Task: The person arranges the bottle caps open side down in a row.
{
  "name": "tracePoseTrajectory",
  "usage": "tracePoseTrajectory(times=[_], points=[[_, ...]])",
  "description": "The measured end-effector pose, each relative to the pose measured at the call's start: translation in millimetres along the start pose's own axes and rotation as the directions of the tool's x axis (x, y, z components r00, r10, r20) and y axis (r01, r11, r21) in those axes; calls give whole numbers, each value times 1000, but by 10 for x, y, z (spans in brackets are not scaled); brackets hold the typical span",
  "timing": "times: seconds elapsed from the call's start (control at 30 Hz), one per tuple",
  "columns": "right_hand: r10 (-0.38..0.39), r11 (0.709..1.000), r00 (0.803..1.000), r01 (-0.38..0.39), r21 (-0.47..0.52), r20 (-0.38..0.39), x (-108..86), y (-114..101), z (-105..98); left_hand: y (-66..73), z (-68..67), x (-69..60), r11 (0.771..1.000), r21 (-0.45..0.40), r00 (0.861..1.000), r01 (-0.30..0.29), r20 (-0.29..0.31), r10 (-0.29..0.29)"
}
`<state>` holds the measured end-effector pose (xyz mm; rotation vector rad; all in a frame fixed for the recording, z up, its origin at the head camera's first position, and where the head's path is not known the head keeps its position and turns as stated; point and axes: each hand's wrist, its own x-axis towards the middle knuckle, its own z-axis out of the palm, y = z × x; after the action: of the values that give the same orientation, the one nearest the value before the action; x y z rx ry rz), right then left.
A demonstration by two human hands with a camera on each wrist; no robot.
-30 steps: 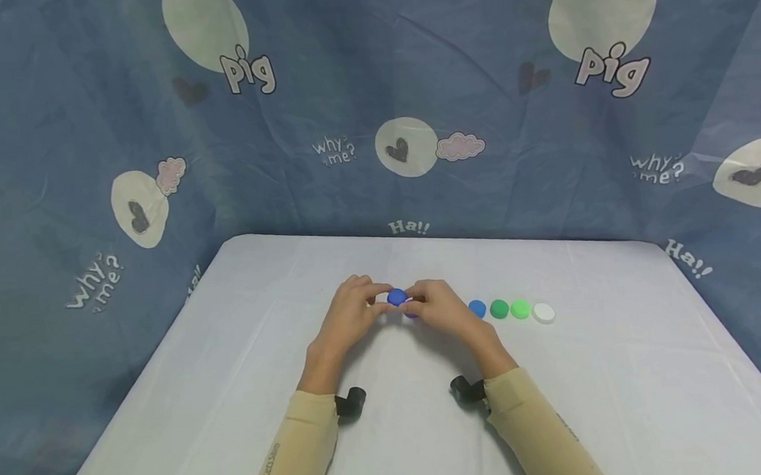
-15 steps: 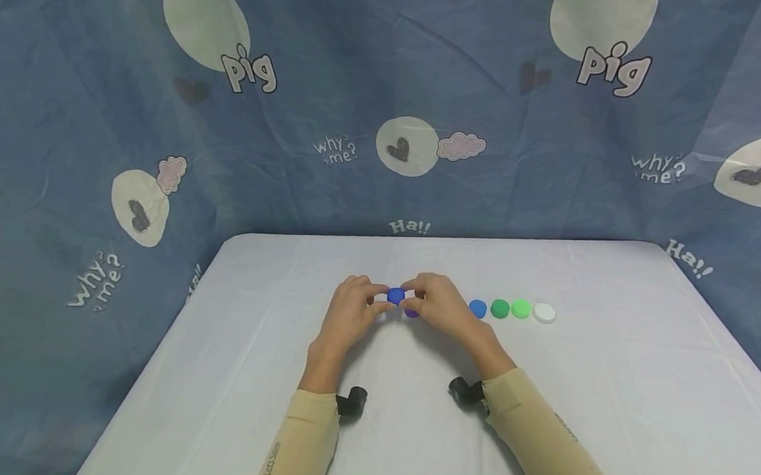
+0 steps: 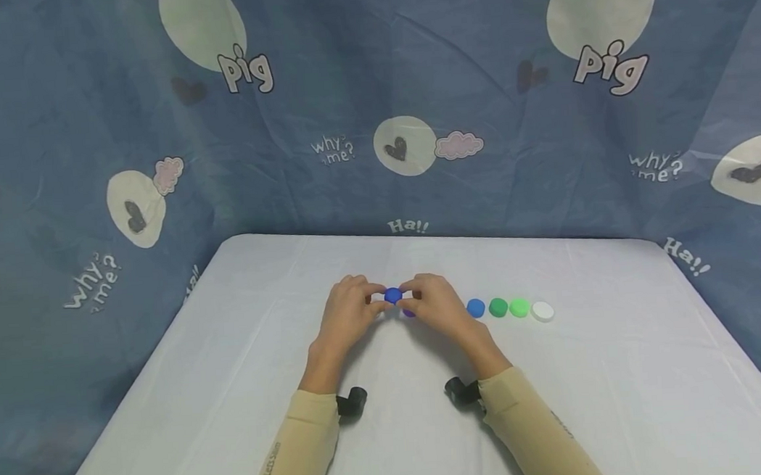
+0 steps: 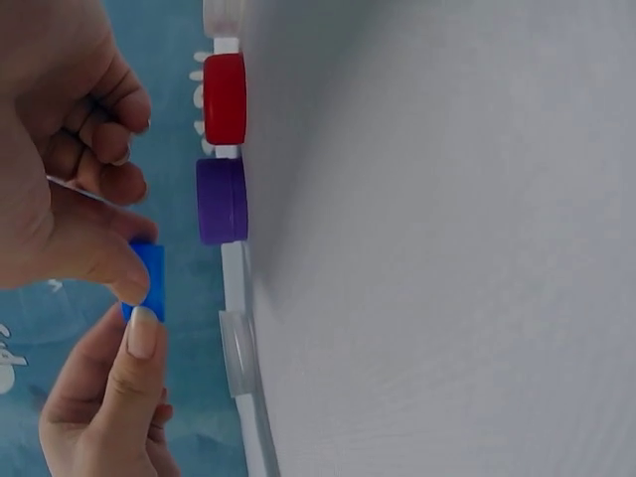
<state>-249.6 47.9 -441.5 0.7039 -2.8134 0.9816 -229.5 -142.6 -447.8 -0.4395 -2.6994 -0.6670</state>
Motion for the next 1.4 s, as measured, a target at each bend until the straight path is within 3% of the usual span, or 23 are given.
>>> tracePoseTrajectory(times=[0.3,0.53,1.4], points=[[28,997,999,-27,-68,21,28,-40,66,-18,37,-3,998,32,998,54,38,-56],[50,992,998,-47,-118,24,47,-43,88,-17,78,20,997,53,997,52,58,-55],[96,985,994,-87,-151,57,29,-53,154,33,154,-17,985,149,991,90,86,-103]])
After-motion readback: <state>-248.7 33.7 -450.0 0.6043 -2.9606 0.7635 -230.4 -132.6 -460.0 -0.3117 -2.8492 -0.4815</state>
